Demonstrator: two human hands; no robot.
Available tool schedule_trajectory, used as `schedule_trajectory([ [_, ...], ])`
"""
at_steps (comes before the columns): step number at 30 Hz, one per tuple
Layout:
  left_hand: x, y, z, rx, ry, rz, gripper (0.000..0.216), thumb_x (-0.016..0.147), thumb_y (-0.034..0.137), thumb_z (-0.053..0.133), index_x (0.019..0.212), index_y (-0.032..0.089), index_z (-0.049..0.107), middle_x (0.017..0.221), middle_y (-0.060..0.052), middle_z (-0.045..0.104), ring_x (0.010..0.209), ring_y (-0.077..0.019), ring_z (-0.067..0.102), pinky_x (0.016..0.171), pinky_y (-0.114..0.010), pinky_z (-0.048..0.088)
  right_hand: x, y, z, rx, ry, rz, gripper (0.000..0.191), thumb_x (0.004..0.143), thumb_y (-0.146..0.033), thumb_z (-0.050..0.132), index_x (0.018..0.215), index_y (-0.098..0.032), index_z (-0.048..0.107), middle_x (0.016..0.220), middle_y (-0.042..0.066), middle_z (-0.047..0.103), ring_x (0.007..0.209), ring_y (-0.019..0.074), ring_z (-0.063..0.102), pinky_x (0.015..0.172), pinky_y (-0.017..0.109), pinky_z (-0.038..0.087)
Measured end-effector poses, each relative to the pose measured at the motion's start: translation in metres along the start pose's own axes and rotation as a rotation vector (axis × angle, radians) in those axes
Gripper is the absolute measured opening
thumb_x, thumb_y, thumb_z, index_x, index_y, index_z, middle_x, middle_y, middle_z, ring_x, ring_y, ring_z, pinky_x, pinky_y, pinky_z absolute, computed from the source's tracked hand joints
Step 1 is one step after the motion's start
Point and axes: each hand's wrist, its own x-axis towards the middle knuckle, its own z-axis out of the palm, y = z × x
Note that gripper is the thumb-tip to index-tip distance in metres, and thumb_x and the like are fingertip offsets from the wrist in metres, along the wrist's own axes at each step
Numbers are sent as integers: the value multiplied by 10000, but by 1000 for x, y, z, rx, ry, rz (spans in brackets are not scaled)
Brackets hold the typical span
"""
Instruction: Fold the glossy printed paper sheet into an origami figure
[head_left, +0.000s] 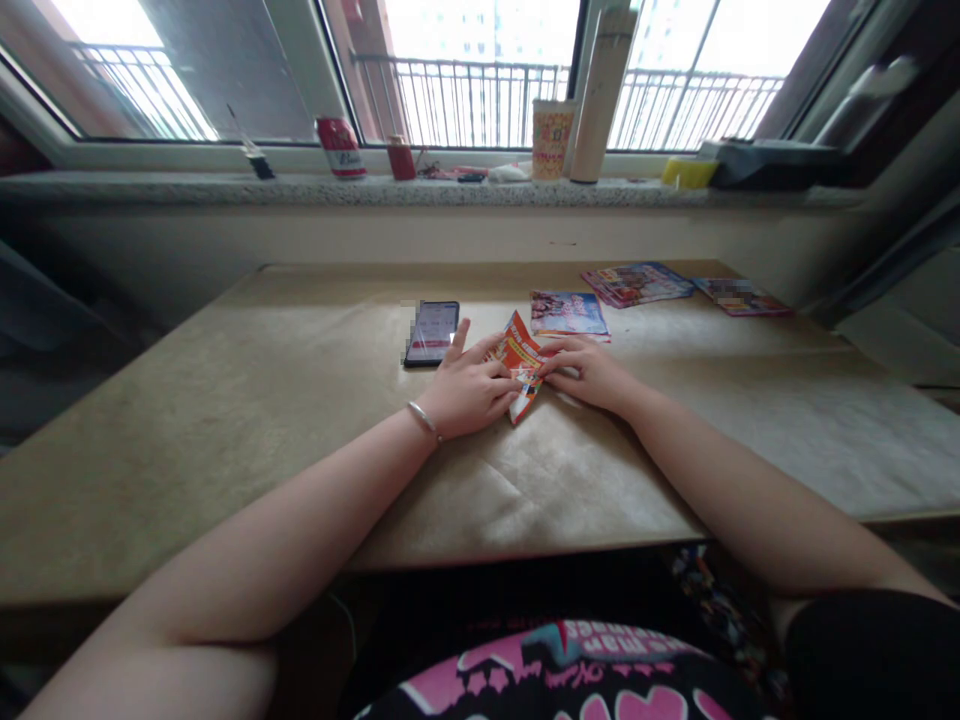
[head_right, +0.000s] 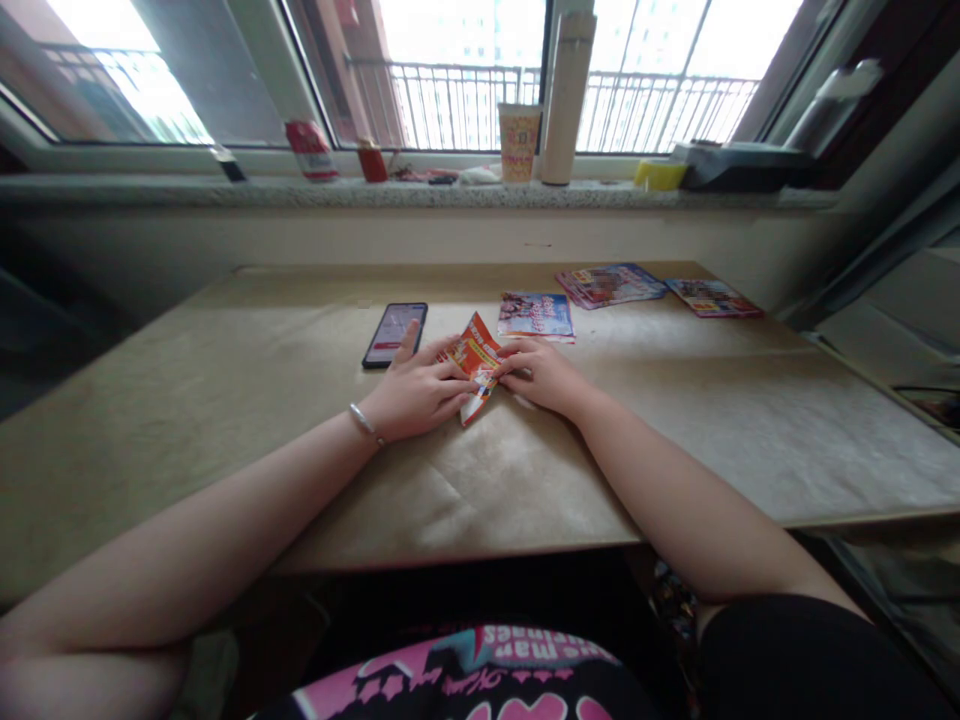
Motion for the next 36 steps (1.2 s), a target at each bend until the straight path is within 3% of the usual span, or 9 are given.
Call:
schedule_trajectory([
  [10,2,-1,1,-30,-1,2,209,878,303,555,989,313,732,901,-6,734,1310,-293,433,1153,-652,-14,7,-9,17,-40,84,154,121,818,-228,619,846,-202,734,1062,83,688,1045,223,609,985,441,452],
  [17,3,0,1,-29,0,-7,242,915,298,500,922,275,741,911,-4,739,1284,-280,462,1154,-636,-59,7,0,17,71,95,327,115,813,-241,627,864,-207,723,1041,76,670,1034,201,605,946,363,469],
  [25,1,-3,5,-74,-3,5,240,928,298,491,910,263,728,955,13,732,1247,-257,488,1159,-610,-89,6,0,11,-256,99,528,255,801,-437,642,878,-227,763,790,86,635,864,248,587,847,392,430],
  [29,1,-4,5,-96,3,12,229,923,292,504,886,264,728,952,17,725,1233,-253,493,1161,-606,-78,7,2,5,-143,18,524,265,830,-420,593,836,-208,751,666,33,646,675,177,565,715,315,409],
  [36,1,-4,1,-87,3,32,202,901,292,537,923,297,737,914,-5,705,1216,-251,494,1168,-609,6,8,-3,1,60,66,567,207,796,-360,607,719,-184,682,737,19,684,685,150,569,653,261,394],
])
